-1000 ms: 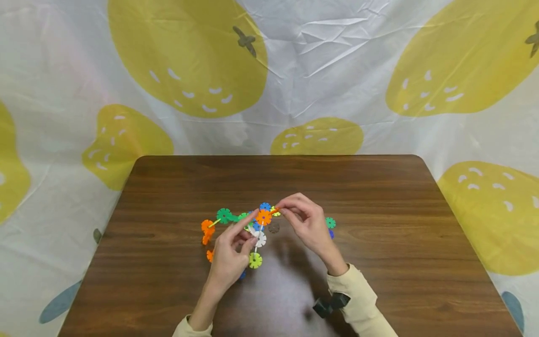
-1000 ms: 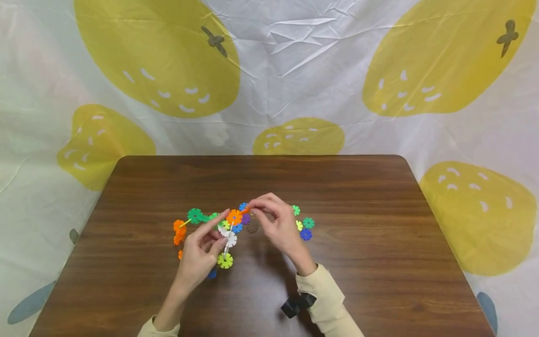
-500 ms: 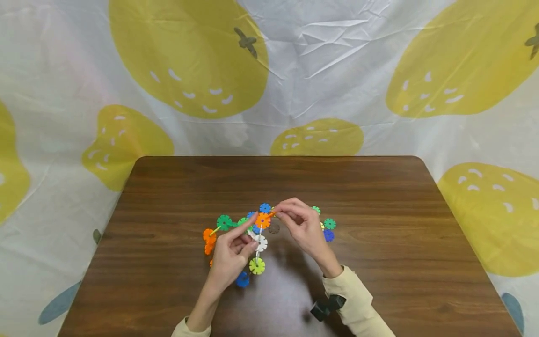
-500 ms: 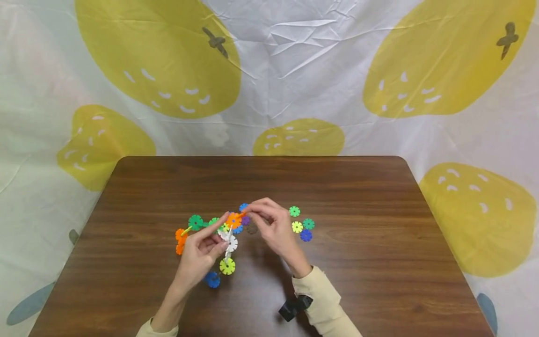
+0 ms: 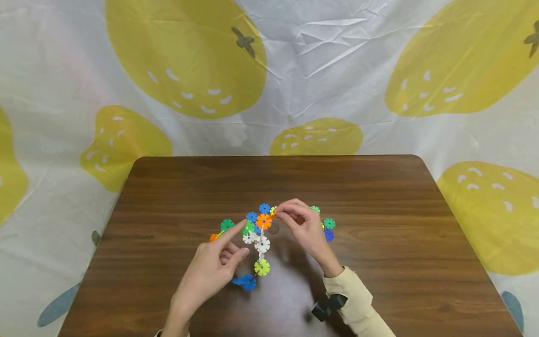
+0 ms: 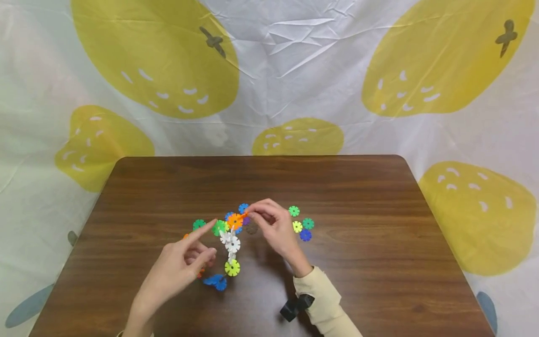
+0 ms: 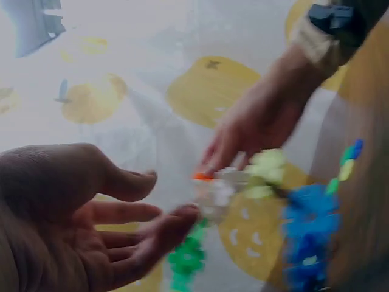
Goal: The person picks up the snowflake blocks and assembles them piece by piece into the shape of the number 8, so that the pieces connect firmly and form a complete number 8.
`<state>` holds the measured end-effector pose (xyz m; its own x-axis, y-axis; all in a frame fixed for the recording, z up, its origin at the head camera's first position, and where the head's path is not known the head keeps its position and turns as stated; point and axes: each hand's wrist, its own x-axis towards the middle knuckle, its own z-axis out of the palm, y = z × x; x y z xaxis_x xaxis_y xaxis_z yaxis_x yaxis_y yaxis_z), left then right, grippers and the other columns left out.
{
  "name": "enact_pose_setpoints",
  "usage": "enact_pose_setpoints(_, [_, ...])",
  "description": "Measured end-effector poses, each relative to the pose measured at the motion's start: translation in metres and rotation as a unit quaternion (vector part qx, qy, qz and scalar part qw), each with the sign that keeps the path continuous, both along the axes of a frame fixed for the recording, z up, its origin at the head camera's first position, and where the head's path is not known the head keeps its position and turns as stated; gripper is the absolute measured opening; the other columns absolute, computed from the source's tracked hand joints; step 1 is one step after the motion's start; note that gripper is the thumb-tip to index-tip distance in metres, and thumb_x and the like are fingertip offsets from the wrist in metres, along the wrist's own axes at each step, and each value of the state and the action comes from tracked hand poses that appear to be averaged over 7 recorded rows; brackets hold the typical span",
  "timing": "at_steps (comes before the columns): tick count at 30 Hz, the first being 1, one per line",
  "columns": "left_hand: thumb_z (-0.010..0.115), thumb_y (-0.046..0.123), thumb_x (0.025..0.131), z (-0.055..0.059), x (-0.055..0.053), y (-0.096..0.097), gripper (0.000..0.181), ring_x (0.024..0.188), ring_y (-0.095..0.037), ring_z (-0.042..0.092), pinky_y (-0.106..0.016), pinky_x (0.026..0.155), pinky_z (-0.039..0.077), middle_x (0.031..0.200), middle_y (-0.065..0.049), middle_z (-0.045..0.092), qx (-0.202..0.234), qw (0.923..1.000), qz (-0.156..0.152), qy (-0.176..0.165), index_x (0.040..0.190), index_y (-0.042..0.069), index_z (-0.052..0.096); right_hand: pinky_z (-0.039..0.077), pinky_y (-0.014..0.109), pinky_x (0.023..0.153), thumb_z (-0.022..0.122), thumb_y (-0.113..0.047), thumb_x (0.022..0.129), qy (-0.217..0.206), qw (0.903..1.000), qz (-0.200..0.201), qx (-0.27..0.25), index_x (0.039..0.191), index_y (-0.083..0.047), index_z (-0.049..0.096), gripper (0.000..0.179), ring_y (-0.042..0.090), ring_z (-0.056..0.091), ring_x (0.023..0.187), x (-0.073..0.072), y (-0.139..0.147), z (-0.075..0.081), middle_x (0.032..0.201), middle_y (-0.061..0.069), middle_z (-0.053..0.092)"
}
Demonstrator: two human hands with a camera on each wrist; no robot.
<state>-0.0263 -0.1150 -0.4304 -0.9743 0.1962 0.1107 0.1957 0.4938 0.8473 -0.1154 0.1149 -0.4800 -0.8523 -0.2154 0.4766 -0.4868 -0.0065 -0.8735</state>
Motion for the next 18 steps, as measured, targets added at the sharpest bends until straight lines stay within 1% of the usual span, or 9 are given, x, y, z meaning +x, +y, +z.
enact_pose_setpoints(3, [0.072, 0.008, 0.093, 0.009, -0.008, -0.002, 0.034, 0.071, -0.002, 0.064, -0.021, 0.067, 0.058, 0.084, 0.003, 0.070, -0.015, 0.9968, 0.019, 0.076, 0.127, 0.012, 0.069, 0.061, 0.023, 0.081, 0.067, 0.010, 0.091, -0.005, 0.9999, 0.015, 0.003, 0.098, 0.006, 0.073, 0.010, 0.021, 0.069, 0.088, 0.000, 0.002, -0.001, 0.098, 0.021, 0.067])
enact_pose_setpoints(5, [0.073, 0.007, 0.092, 0.009, -0.019, 0.000, 0.025, 0.077, -0.007, 0.064, -0.025, 0.070, 0.058, 0.089, 0.001, 0.071, -0.031, 0.9918, 0.029, 0.121, 0.117, 0.009, 0.074, 0.061, 0.025, 0.081, 0.067, 0.009, 0.091, -0.006, 0.9996, 0.027, 0.006, 0.098, 0.006, 0.073, 0.010, 0.023, 0.069, 0.089, 0.001, 0.002, -0.002, 0.098, 0.020, 0.067])
enact_pose_setpoints(7, [0.072, 0.007, 0.092, 0.007, -0.029, 0.005, 0.022, 0.086, -0.015, 0.065, -0.032, 0.077, 0.058, 0.097, -0.003, 0.072, -0.067, 0.9867, 0.026, 0.146, 0.114, 0.007, 0.074, 0.062, 0.027, 0.081, 0.067, 0.008, 0.091, -0.004, 0.9991, 0.042, 0.011, 0.100, 0.006, 0.073, 0.010, 0.023, 0.070, 0.090, 0.002, 0.001, -0.003, 0.099, 0.020, 0.067])
enact_pose_setpoints(8, [0.072, 0.007, 0.092, 0.005, -0.034, 0.007, 0.021, 0.088, -0.018, 0.065, -0.035, 0.079, 0.057, 0.098, -0.005, 0.072, -0.085, 0.9852, 0.019, 0.148, 0.113, 0.007, 0.075, 0.062, 0.027, 0.081, 0.068, 0.007, 0.092, -0.004, 0.9987, 0.050, 0.011, 0.100, 0.006, 0.073, 0.010, 0.025, 0.070, 0.090, 0.002, 0.001, -0.004, 0.099, 0.020, 0.067])
enact_pose_setpoints(10, [0.072, 0.008, 0.093, 0.002, -0.041, 0.012, 0.017, 0.092, -0.022, 0.065, -0.039, 0.082, 0.055, 0.100, -0.005, 0.073, -0.114, 0.9836, 0.001, 0.140, 0.109, 0.007, 0.075, 0.062, 0.029, 0.080, 0.067, 0.006, 0.092, 0.002, 0.9978, 0.064, 0.016, 0.102, 0.006, 0.073, 0.011, 0.024, 0.070, 0.090, 0.003, -0.001, -0.006, 0.099, 0.020, 0.067])
enact_pose_setpoints(12, [0.071, 0.009, 0.093, 0.000, -0.045, 0.016, 0.012, 0.090, -0.021, 0.065, -0.039, 0.082, 0.054, 0.095, -0.003, 0.073, -0.130, 0.9835, -0.015, 0.125, 0.104, 0.008, 0.075, 0.062, 0.030, 0.080, 0.067, 0.005, 0.093, 0.005, 0.9971, 0.073, 0.022, 0.103, 0.005, 0.073, 0.012, 0.023, 0.070, 0.091, 0.004, -0.002, -0.007, 0.099, 0.019, 0.067])
enact_pose_setpoints(14, [0.072, 0.009, 0.093, -0.001, -0.049, 0.018, 0.007, 0.082, -0.016, 0.064, -0.036, 0.079, 0.054, 0.087, 0.002, 0.072, -0.123, 0.9863, -0.022, 0.107, 0.098, 0.010, 0.076, 0.063, 0.031, 0.080, 0.066, 0.006, 0.093, 0.004, 0.9966, 0.080, 0.021, 0.103, 0.006, 0.072, 0.012, 0.024, 0.070, 0.090, 0.004, -0.002, -0.008, 0.099, 0.019, 0.067])
enact_pose_setpoints(15, [0.072, 0.009, 0.093, 0.000, -0.049, 0.018, 0.005, 0.080, -0.014, 0.064, -0.034, 0.077, 0.054, 0.084, 0.004, 0.071, -0.114, 0.9888, -0.023, 0.094, 0.095, 0.011, 0.075, 0.063, 0.034, 0.080, 0.066, 0.006, 0.094, 0.004, 0.9963, 0.083, 0.021, 0.104, 0.006, 0.072, 0.012, 0.022, 0.070, 0.091, 0.004, -0.002, -0.008, 0.100, 0.019, 0.067])
enact_pose_setpoints(18, [0.072, 0.009, 0.092, 0.000, -0.050, 0.019, 0.004, 0.070, -0.010, 0.060, -0.029, 0.068, 0.052, 0.075, 0.007, 0.067, -0.083, 0.9952, -0.013, 0.049, 0.091, 0.012, 0.074, 0.063, 0.037, 0.081, 0.065, 0.006, 0.094, -0.006, 0.9955, 0.094, 0.012, 0.104, 0.007, 0.071, 0.012, 0.020, 0.071, 0.091, 0.005, -0.003, -0.008, 0.101, 0.021, 0.066])
